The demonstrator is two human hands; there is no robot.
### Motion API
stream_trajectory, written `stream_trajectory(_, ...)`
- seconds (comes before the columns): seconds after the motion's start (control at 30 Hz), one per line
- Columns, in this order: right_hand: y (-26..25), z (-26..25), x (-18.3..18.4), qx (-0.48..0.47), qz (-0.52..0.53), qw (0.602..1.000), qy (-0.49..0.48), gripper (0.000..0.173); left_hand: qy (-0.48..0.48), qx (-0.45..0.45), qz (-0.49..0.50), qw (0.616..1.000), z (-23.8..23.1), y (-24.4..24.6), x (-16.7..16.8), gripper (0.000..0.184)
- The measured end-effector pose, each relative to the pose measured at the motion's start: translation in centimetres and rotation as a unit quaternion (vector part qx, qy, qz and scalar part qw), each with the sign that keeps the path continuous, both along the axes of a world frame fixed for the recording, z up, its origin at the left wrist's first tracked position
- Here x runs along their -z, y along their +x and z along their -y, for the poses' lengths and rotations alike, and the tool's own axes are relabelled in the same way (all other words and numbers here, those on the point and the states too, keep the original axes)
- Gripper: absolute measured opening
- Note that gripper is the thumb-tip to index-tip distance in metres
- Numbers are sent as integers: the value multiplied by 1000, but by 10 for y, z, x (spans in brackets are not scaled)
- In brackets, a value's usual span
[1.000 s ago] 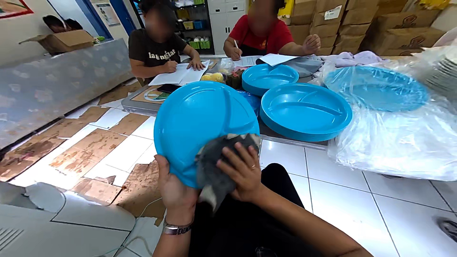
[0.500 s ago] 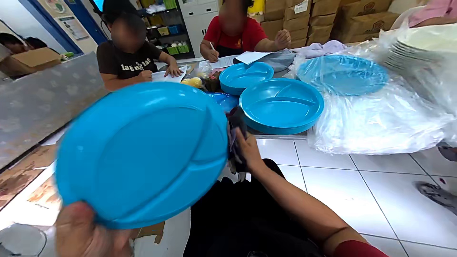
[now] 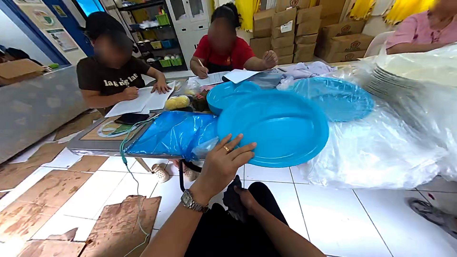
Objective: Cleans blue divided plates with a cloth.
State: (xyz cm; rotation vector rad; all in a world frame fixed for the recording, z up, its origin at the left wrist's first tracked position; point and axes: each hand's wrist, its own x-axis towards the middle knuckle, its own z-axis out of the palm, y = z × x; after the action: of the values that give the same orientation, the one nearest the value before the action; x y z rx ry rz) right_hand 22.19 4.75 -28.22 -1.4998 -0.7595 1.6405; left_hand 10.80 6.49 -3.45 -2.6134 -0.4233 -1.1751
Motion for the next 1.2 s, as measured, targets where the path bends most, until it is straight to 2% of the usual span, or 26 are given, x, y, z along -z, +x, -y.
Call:
stream_trajectory(0.07, 1, 2, 1, -13, -17, 1000, 0, 45, -71, 3, -34, 997, -13, 7, 10, 31)
stream_trajectory(0.13, 1, 3, 2, -39, -19, 999, 1, 45, -137, 14, -46, 989, -13, 9, 8, 58)
stream_trajectory(0.2, -1, 2, 3, -61, -19, 998, 6, 45, -162, 34, -38, 985, -11, 16, 1, 70)
stream_trajectory(0.33, -6, -7, 17, -82, -25, 996, 19, 47, -147, 14, -66, 987, -11, 36, 4, 56)
stream_trajectory(0.47, 3, 4, -44, -96, -12, 995, -22, 40, -191, 49, -63, 978, -10, 43, 10, 49)
stream_trajectory(0.5, 4, 6, -48, -79, -22, 996, -22, 40, -202, 61, -50, 976, -10, 41, 9, 50)
stream_trajectory(0.63, 1, -1, 10, -59, -85, 995, 4, 45, -216, 57, -9, 975, -20, 30, -1, 55)
stream_trajectory(0.73, 0, -8, 12, -65, -97, 993, -14, 46, -235, 37, 9, 971, -34, 32, -11, 49)
stream_trajectory(0.87, -3, -9, 9, -73, -96, 992, -29, 48, -251, -25, -92, 963, -55, 45, -26, 47)
stream_trajectory(0.93, -3, -10, 10, -64, -104, 992, -30, 47, -277, -65, -104, 953, -69, 48, -43, 42)
stream_trajectory(1.07, -3, -10, 13, -48, -110, 992, -33, 47, -361, -212, -80, 905, -136, 44, -95, 38)
stream_trajectory(1.2, -4, -12, 11, -35, -126, 990, -53, 47, -398, -364, -82, 838, -213, 31, -98, 43)
